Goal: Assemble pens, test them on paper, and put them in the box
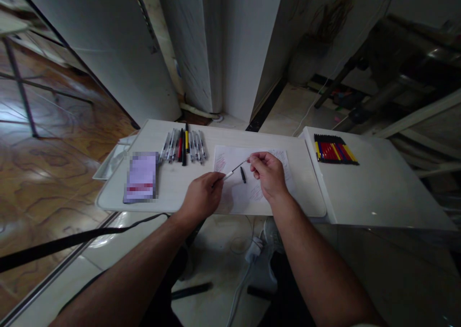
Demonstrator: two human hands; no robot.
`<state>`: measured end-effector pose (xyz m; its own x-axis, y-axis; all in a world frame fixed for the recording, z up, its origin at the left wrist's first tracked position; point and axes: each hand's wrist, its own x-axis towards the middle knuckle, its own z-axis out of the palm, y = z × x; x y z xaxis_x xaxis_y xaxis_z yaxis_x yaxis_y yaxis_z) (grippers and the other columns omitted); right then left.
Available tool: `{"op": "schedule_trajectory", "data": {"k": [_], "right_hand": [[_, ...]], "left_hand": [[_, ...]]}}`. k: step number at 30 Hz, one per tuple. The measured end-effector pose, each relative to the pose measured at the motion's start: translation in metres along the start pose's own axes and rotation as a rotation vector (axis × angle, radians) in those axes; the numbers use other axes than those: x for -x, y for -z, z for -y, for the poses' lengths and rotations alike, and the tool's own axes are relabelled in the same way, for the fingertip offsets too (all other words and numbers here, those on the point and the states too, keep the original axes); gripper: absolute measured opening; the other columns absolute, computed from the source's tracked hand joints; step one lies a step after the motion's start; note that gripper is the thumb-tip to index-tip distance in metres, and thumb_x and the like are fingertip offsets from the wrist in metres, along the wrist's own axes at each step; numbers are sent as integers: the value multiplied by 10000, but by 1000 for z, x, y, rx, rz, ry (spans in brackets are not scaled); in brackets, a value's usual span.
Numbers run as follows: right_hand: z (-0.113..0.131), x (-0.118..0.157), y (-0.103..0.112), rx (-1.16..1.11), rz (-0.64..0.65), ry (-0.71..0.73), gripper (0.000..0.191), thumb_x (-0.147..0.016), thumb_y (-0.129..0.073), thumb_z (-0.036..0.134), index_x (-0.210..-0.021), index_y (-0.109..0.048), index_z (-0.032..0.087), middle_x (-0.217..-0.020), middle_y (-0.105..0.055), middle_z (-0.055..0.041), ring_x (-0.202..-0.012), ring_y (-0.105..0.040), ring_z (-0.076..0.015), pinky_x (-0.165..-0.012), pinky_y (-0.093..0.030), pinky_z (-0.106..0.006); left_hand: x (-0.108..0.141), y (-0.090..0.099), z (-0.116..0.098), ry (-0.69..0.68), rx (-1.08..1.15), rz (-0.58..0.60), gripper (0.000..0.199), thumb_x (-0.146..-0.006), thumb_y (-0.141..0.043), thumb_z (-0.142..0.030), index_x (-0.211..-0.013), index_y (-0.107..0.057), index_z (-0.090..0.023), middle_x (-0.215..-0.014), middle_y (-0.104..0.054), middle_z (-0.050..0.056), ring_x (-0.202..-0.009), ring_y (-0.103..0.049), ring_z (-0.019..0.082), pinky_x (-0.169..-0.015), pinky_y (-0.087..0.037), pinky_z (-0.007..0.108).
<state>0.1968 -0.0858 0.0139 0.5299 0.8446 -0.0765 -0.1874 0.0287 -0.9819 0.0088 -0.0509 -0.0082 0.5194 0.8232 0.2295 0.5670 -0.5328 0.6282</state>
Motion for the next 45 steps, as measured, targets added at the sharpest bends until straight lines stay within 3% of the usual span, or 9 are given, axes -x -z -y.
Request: {"op": "schedule_trajectory", "data": {"k": [23, 45], "right_hand": [[-1, 1, -2, 92, -14, 37, 204, -659, -722, 301, -816, -693, 173, -628, -625, 17, -554, -512, -102, -503, -388, -231], [-6, 6, -6, -3, 109, -57, 242, -646, -764, 314, -814, -672, 166, -620, -615, 28, -523, -491, -82, -468, -344, -208]], "left_hand": [[1, 0, 0, -38, 0, 3, 232, -874, -517, -227, -1001, -702, -170, -909, -733, 75, -825, -684, 197, -768, -519, 292], [2, 0, 0, 0, -23, 20, 221, -875, -515, -251, -995, -688, -183, -905, -738, 71, -827, -687, 202, -778, -517, 296]]}}
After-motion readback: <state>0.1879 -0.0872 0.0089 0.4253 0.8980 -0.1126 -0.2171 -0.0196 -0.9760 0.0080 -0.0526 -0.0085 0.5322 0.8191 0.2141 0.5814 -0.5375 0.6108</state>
